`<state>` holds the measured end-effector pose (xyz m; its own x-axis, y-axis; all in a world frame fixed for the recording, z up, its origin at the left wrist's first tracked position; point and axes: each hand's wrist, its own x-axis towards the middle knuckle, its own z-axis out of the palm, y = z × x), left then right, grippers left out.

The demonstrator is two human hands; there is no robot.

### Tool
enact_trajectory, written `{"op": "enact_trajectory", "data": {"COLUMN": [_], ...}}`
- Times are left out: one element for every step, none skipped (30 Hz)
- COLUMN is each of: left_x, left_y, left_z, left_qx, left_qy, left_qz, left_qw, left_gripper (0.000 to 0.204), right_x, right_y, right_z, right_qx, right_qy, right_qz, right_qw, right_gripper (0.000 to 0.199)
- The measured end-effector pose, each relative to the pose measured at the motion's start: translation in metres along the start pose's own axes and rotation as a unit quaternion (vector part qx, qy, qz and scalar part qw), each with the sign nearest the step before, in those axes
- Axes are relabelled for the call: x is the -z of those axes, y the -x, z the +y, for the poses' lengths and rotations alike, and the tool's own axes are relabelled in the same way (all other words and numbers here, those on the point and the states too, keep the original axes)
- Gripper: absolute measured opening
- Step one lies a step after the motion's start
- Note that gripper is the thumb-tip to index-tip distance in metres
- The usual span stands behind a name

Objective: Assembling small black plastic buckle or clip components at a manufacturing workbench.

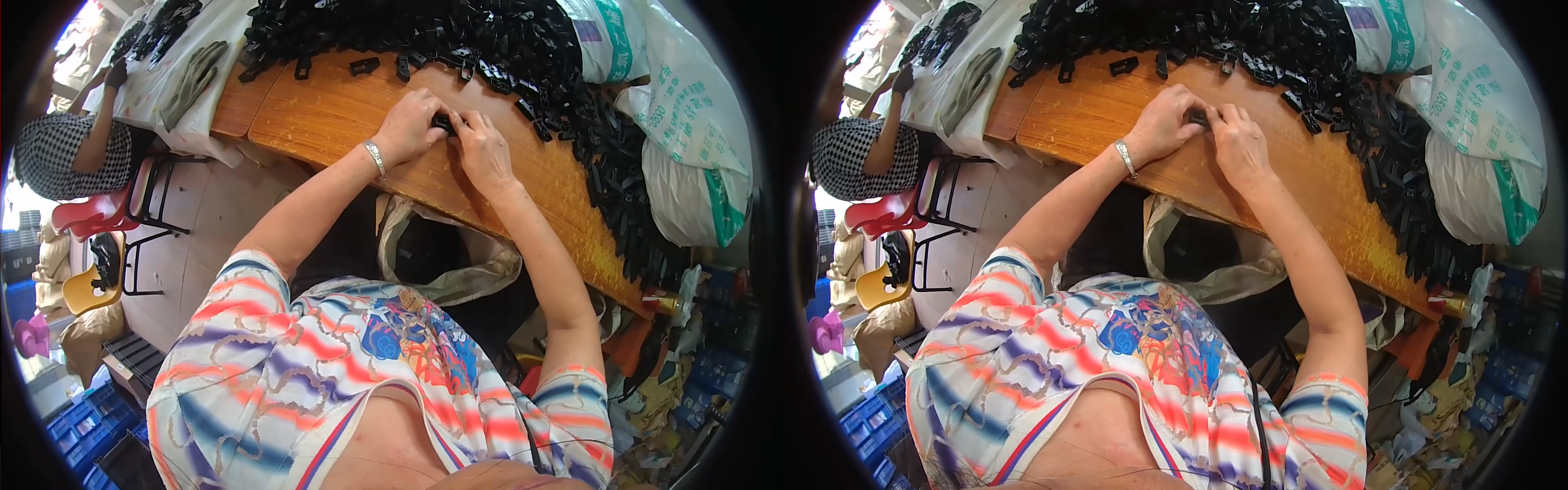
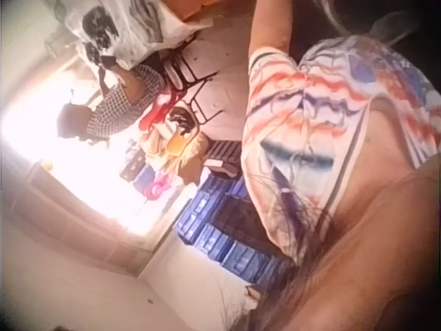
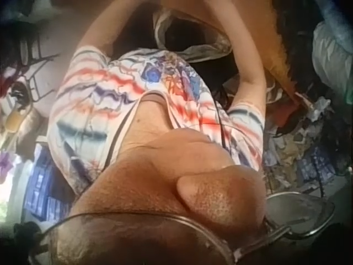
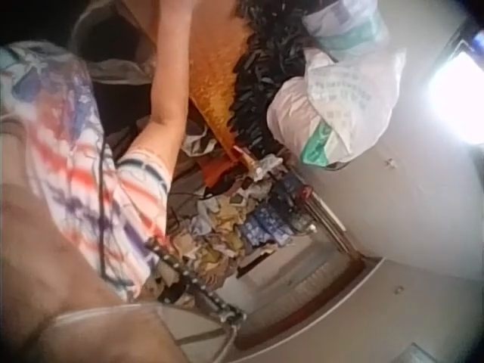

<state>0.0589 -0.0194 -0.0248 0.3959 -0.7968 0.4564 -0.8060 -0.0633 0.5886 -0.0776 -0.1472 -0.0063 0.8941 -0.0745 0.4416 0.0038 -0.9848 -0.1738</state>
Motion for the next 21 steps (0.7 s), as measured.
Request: {"op": "enact_trajectory", "data": {"left_x": [0.001,0.011,0.022,0.031,0.037,0.043,0.048,0.050,0.053,0.055,0.058,0.059,0.061,0.063,0.064,0.062,0.063,0.062,0.057,0.052,0.048], "left_y": [-0.002,-0.006,-0.008,-0.012,-0.012,-0.015,-0.018,-0.025,-0.031,-0.034,-0.037,-0.038,-0.039,-0.042,-0.045,-0.048,-0.048,-0.048,-0.049,-0.047,-0.042], "left_z": [-0.001,0.003,0.002,-0.003,-0.017,-0.024,-0.031,-0.037,-0.044,-0.050,-0.054,-0.056,-0.059,-0.059,-0.057,-0.054,-0.052,-0.049,-0.043,-0.035,-0.020], "left_qx": [-0.033,-0.008,-0.005,-0.002,-0.047,-0.066,-0.085,-0.088,-0.094,-0.099,-0.115,-0.119,-0.112,-0.106,-0.102,-0.106,-0.113,-0.124,-0.135,-0.143,-0.114], "left_qy": [0.006,0.070,0.088,0.106,0.010,-0.063,-0.135,-0.190,-0.222,-0.253,-0.263,-0.260,-0.262,-0.263,-0.267,-0.265,-0.269,-0.271,-0.264,-0.262,-0.259], "left_qz": [-0.018,-0.095,-0.112,-0.130,-0.083,-0.035,0.013,0.026,0.016,0.007,-0.007,-0.008,-0.017,-0.024,-0.032,-0.034,-0.028,-0.022,-0.031,-0.040,-0.077], "left_qw": [0.999,0.993,0.990,0.986,0.995,0.995,0.987,0.977,0.970,0.962,0.958,0.958,0.958,0.959,0.958,0.958,0.956,0.954,0.954,0.954,0.956], "left_gripper": [0.028,0.030,0.030,0.030,0.031,0.029,0.026,0.027,0.026,0.026,0.020,0.020,0.017,0.013,0.010,0.010,0.010,0.010,0.011,0.011,0.012], "right_x": [0.000,0.004,0.011,0.018,0.028,0.038,0.048,0.060,0.069,0.076,0.083,0.086,0.087,0.089,0.084,0.080,0.074,0.069,0.067,0.066,0.066], "right_y": [0.002,0.007,0.012,0.018,0.023,0.031,0.039,0.049,0.057,0.063,0.066,0.066,0.065,0.066,0.065,0.062,0.056,0.053,0.048,0.040,0.031], "right_z": [0.002,0.001,-0.003,-0.009,-0.019,-0.024,-0.028,-0.031,-0.033,-0.036,-0.041,-0.042,-0.042,-0.041,-0.027,-0.010,0.010,0.036,0.058,0.068,0.073], "right_qx": [-0.031,-0.033,-0.056,-0.080,-0.070,-0.071,-0.059,-0.050,-0.055,-0.059,-0.057,-0.062,-0.057,-0.053,-0.046,-0.061,-0.070,-0.105,-0.137,-0.202,-0.266], "right_qy": [0.004,0.006,-0.028,-0.060,-0.079,-0.078,-0.096,-0.111,-0.128,-0.146,-0.157,-0.156,-0.167,-0.178,-0.190,-0.152,-0.117,-0.055,0.007,0.060,0.118], "right_qz": [-0.006,-0.004,-0.030,-0.056,-0.051,-0.051,-0.093,-0.135,-0.169,-0.203,-0.218,-0.217,-0.242,-0.267,-0.240,-0.178,-0.116,-0.060,-0.003,0.001,0.004], "right_qw": [0.999,0.999,0.998,0.993,0.993,0.993,0.989,0.983,0.976,0.966,0.961,0.962,0.954,0.946,0.951,0.970,0.984,0.991,0.991,0.978,0.957], "right_gripper": [0.033,0.033,0.031,0.029,0.026,0.026,0.025,0.025,0.026,0.027,0.027,0.027,0.026,0.025,0.022,0.021,0.020,0.020,0.019,0.020,0.020]}}
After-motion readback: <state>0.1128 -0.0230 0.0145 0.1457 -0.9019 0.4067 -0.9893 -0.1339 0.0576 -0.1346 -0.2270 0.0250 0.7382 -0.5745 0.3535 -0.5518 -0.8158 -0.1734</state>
